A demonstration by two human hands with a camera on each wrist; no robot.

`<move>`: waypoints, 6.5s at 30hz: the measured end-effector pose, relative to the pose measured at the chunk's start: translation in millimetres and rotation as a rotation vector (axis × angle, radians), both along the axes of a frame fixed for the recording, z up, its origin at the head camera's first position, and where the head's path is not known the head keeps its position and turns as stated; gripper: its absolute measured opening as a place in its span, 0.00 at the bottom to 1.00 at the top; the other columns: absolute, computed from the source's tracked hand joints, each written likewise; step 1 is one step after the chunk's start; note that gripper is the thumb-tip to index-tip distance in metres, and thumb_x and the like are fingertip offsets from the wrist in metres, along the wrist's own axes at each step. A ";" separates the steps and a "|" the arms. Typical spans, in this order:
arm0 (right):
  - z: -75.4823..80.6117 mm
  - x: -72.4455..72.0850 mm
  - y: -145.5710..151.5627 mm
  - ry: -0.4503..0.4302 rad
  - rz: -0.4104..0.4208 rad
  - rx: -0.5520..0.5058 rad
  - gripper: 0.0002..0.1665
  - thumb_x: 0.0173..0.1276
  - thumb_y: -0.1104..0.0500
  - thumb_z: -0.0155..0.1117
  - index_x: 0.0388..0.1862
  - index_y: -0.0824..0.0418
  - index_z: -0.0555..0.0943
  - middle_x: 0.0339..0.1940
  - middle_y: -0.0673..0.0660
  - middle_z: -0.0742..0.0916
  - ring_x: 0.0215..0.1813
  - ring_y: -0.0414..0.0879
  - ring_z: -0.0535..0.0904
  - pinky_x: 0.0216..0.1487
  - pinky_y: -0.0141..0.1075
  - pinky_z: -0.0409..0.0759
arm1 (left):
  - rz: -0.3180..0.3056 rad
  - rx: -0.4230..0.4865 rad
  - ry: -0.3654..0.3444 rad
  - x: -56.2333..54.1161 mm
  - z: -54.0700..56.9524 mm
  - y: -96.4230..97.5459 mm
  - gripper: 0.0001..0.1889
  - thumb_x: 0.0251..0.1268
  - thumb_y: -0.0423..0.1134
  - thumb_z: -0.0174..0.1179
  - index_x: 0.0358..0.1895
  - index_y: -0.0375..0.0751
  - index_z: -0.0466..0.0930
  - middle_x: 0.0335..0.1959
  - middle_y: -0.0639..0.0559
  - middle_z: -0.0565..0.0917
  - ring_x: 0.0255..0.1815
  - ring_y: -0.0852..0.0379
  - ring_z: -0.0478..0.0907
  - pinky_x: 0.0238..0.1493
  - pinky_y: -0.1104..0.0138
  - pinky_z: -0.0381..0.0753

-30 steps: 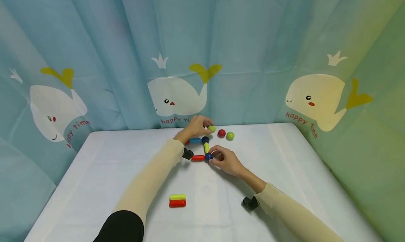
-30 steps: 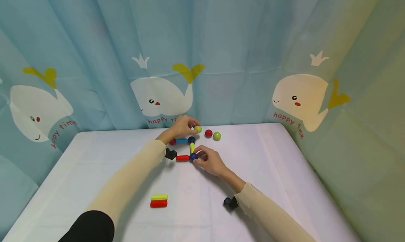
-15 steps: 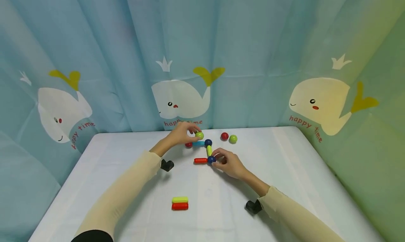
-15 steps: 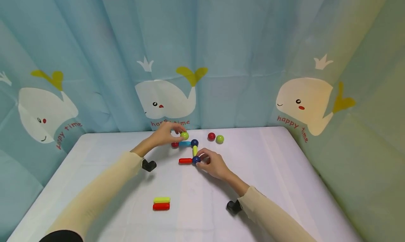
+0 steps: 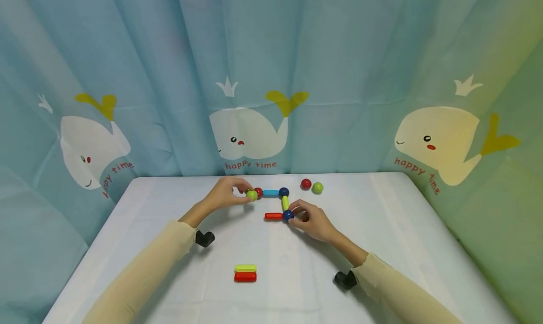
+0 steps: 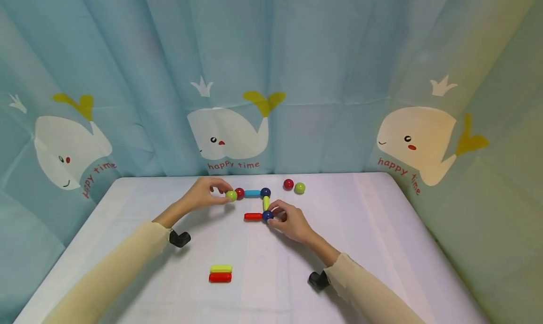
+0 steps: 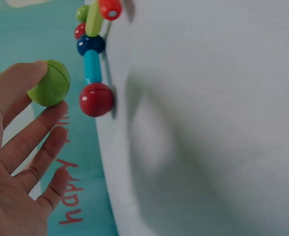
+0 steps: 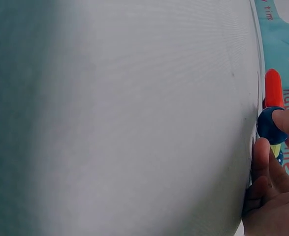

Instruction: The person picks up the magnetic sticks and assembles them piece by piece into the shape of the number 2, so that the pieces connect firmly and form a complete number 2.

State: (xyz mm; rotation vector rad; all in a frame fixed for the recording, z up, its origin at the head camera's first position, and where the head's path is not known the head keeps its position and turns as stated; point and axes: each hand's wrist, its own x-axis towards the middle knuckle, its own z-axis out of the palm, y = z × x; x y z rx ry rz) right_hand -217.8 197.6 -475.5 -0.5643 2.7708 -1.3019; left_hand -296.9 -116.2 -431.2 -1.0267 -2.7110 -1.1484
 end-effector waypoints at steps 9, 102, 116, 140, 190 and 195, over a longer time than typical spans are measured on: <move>-0.1 0.6 -0.9 0.003 0.002 0.005 0.16 0.69 0.62 0.72 0.53 0.54 0.81 0.48 0.57 0.88 0.34 0.44 0.78 0.39 0.36 0.79 | -0.016 0.031 -0.059 11.0 -18.0 -12.2 0.11 0.57 0.37 0.76 0.44 0.46 0.90 0.35 0.59 0.89 0.36 0.57 0.83 0.39 0.61 0.81; 56.7 -6.5 -3.2 0.143 0.240 0.164 0.27 0.70 0.62 0.71 0.65 0.66 0.76 0.54 0.68 0.86 0.35 0.49 0.83 0.38 0.35 0.82 | -0.068 0.042 -0.195 13.9 -41.9 7.5 0.09 0.60 0.39 0.76 0.43 0.47 0.90 0.42 0.57 0.89 0.34 0.58 0.78 0.41 0.67 0.77; 75.4 0.7 -29.4 0.091 0.432 0.143 0.27 0.70 0.59 0.72 0.66 0.57 0.76 0.48 0.59 0.87 0.37 0.49 0.84 0.44 0.41 0.85 | -0.084 0.056 -0.195 13.4 -41.1 6.3 0.11 0.61 0.39 0.76 0.45 0.46 0.89 0.41 0.56 0.89 0.34 0.59 0.79 0.42 0.65 0.79; 51.3 23.3 -103.5 -0.195 0.800 0.256 0.19 0.70 0.60 0.72 0.59 0.55 0.81 0.47 0.57 0.88 0.39 0.37 0.82 0.49 0.30 0.80 | -0.088 0.061 -0.157 13.7 -41.6 6.4 0.10 0.60 0.39 0.76 0.44 0.47 0.90 0.39 0.60 0.89 0.33 0.61 0.79 0.39 0.69 0.79; 46.8 32.7 -119.4 -0.170 0.822 0.322 0.14 0.67 0.68 0.71 0.48 0.55 0.86 0.31 0.46 0.85 0.32 0.33 0.77 0.41 0.24 0.77 | -0.093 0.068 -0.158 14.3 -44.1 6.8 0.09 0.61 0.39 0.76 0.44 0.47 0.90 0.40 0.58 0.90 0.32 0.62 0.80 0.39 0.68 0.80; 44.6 32.9 -115.7 -0.168 0.804 0.293 0.12 0.68 0.67 0.72 0.48 0.55 0.86 0.31 0.45 0.84 0.32 0.32 0.77 0.41 0.25 0.78 | -0.089 0.059 -0.160 15.3 -43.9 7.0 0.10 0.61 0.39 0.75 0.44 0.47 0.89 0.40 0.59 0.90 0.33 0.62 0.80 0.40 0.68 0.80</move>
